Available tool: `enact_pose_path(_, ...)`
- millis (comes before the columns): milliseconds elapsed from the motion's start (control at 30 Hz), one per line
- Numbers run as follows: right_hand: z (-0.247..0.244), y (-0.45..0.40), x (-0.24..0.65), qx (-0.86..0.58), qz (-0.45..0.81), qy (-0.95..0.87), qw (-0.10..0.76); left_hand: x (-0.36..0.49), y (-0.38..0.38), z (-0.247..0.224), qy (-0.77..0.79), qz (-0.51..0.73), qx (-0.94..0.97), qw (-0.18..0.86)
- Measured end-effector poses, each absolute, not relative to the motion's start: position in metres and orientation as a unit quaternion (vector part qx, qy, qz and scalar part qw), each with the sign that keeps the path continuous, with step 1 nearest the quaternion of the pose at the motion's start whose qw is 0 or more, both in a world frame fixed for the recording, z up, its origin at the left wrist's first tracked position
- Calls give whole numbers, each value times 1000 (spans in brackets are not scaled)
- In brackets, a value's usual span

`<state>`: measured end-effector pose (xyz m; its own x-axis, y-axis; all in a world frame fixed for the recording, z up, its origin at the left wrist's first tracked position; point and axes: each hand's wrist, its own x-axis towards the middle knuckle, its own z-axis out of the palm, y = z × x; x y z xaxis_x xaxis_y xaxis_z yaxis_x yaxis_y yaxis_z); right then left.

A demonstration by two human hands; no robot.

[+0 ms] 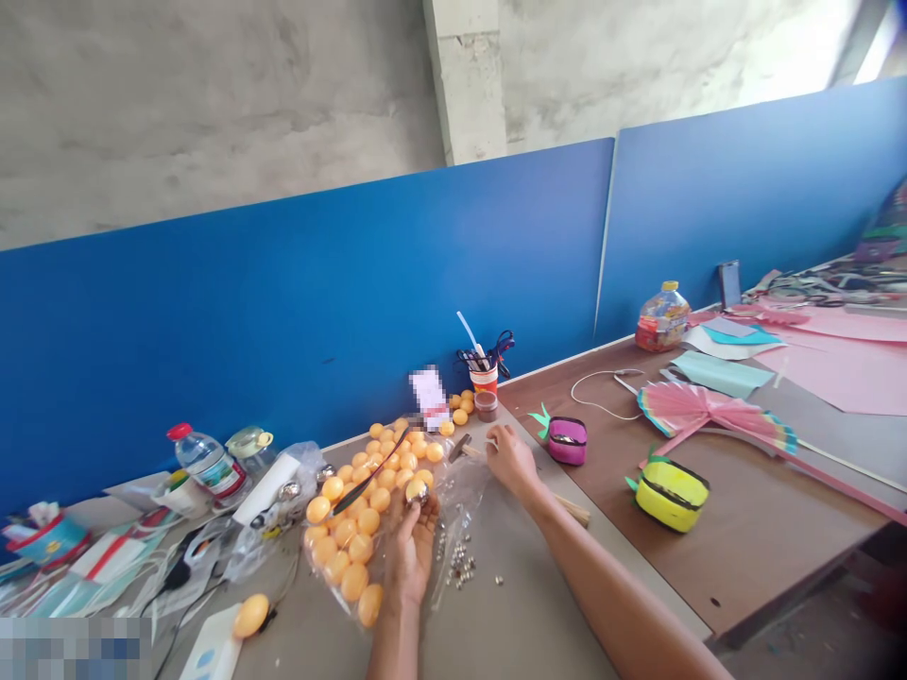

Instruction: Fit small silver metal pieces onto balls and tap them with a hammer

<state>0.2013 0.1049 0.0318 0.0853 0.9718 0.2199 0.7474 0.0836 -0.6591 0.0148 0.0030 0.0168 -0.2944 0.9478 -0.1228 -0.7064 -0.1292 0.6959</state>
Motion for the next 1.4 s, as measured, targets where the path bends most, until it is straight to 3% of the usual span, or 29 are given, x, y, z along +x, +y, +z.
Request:
enact_pose_path(133, 22, 103, 204, -661, 140, -717, 171, 17, 3, 17, 346, 731, 202, 552)
enact_pose_path(300, 16, 101, 199, -648, 116, -739, 139, 20, 2, 19, 361, 728, 236, 533)
enact_pose_path(567, 21, 103, 200, -642, 146, -722, 213, 19, 4, 19, 380, 735, 168, 536)
enact_pose_path(800, 54, 89, 193, -452, 194, -757, 430, 10, 6, 14, 342, 729, 130, 579)
enact_pose_path(1033, 65, 64, 176, -297, 289, -821, 393, 4, 5, 14, 300, 746, 126, 581)
enact_pose_path(1400, 61, 60, 169, -287, 287, -837, 366, 3, 7, 11, 296, 760, 97, 570)
